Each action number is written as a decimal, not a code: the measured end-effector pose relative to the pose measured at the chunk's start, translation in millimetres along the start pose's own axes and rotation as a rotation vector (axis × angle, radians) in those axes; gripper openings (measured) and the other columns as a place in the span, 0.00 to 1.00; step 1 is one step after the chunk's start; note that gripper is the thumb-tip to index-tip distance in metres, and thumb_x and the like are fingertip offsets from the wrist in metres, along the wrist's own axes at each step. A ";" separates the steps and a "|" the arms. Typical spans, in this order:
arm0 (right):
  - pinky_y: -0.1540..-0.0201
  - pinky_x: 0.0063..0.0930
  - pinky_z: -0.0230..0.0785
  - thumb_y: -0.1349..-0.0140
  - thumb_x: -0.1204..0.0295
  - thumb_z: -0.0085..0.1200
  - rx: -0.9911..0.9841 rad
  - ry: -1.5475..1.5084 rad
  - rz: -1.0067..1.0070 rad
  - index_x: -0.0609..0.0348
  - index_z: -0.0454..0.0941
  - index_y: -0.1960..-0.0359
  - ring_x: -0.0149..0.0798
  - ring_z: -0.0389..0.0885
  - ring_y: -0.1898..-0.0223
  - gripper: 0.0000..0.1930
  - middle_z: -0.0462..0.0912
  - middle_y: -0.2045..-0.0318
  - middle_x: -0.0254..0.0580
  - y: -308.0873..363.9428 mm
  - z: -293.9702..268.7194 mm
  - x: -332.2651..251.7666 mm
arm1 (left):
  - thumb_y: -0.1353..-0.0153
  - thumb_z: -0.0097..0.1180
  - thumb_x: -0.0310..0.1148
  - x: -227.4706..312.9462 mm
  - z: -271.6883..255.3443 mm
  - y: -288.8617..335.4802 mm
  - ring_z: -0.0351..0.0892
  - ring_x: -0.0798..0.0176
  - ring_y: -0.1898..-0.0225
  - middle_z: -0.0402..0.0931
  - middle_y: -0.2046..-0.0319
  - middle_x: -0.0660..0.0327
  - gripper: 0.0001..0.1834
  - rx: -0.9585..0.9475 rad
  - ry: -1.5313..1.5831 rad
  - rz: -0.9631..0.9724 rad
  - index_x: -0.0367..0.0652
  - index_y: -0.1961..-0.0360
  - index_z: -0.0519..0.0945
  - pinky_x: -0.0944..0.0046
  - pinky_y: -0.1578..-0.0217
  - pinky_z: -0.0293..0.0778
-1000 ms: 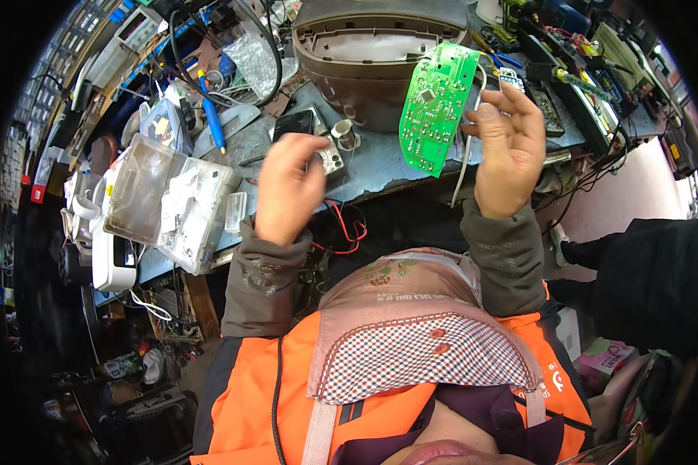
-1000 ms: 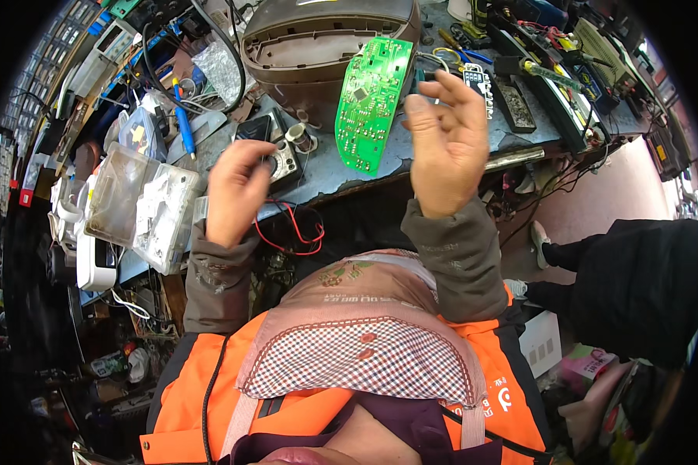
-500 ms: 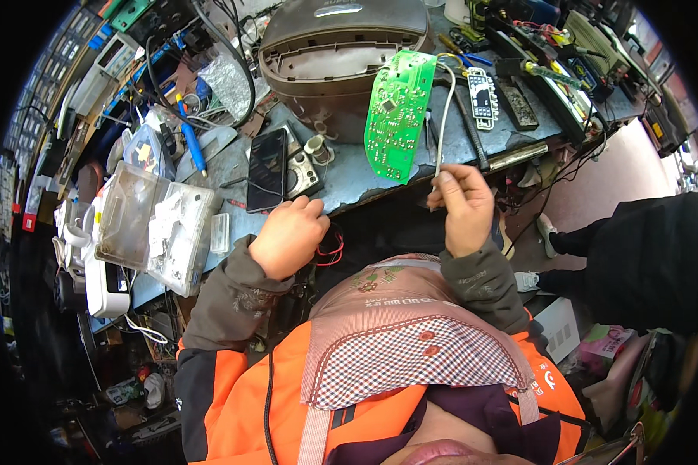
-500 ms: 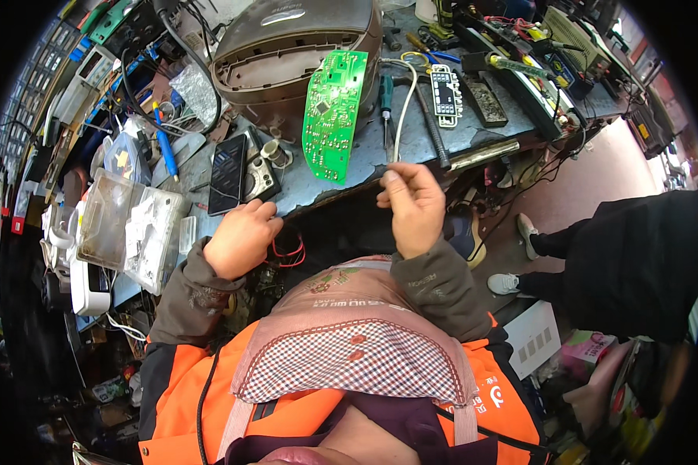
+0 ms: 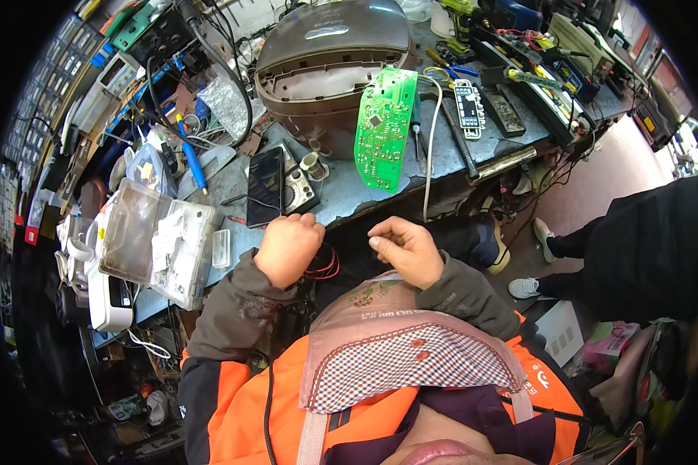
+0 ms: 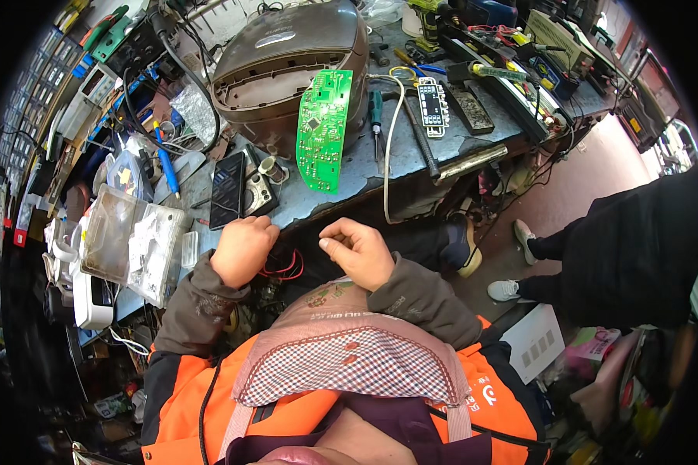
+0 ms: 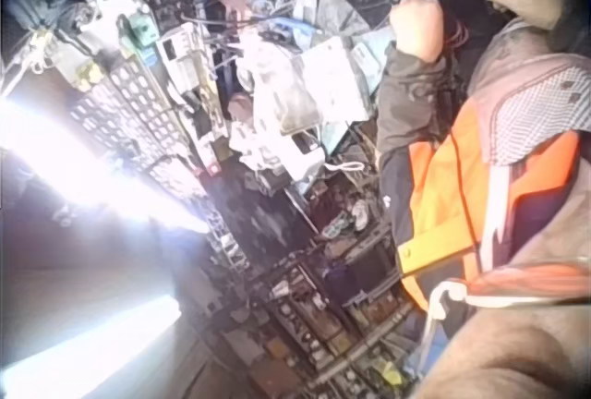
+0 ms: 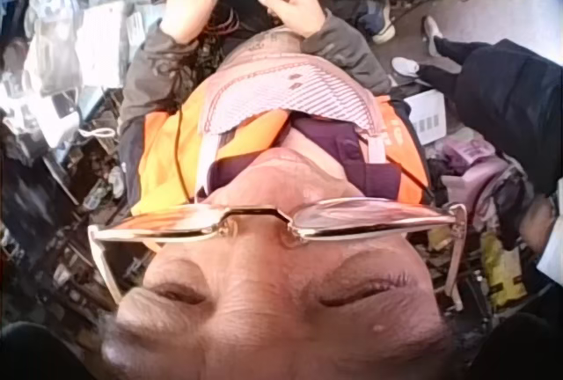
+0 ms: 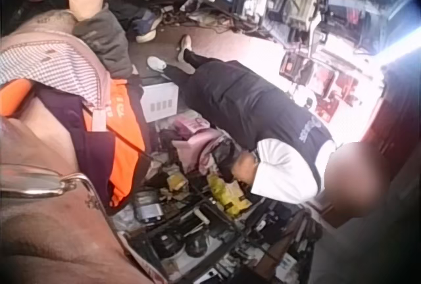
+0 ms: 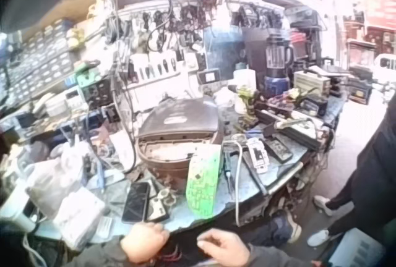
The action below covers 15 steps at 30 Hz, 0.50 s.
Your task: The person holds a green circuit board and uses a soldering iron to apply solder to several points on the board. They repeatedly flip the board to inspect both sides and continue soldering different areas.
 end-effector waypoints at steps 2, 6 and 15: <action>0.66 0.21 0.73 0.29 0.73 0.64 -0.052 0.066 0.013 0.66 0.83 0.49 0.21 0.77 0.70 0.12 0.84 0.68 0.31 -0.8 8.7 -0.1 | 0.45 0.60 0.28 0.8 2.7 -2.2 0.83 0.54 0.63 0.76 0.69 0.60 0.03 0.015 0.035 0.005 0.44 0.69 0.79 0.54 0.62 0.80; 0.66 0.24 0.74 0.32 0.70 0.67 -0.138 0.136 -0.018 0.66 0.81 0.43 0.24 0.79 0.69 0.19 0.86 0.63 0.36 -5.7 22.4 5.8 | 0.44 0.61 0.30 6.3 -7.6 -10.1 0.82 0.56 0.62 0.78 0.66 0.60 0.03 0.107 0.051 0.035 0.45 0.68 0.81 0.58 0.62 0.80; 0.62 0.29 0.78 0.32 0.66 0.67 -0.180 0.249 0.049 0.68 0.81 0.42 0.31 0.84 0.67 0.21 0.89 0.57 0.46 -12.9 26.8 28.5 | 0.43 0.62 0.29 3.5 -4.3 -7.1 0.83 0.55 0.61 0.78 0.63 0.60 0.15 0.082 -0.024 -0.050 0.44 0.54 0.82 0.58 0.63 0.81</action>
Point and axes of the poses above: each hand's wrist, its own y-axis away from the middle knuckle, its own z-axis out of the palm, x = y × z, the point moved 7 cm from there along -y, towards the middle knuckle
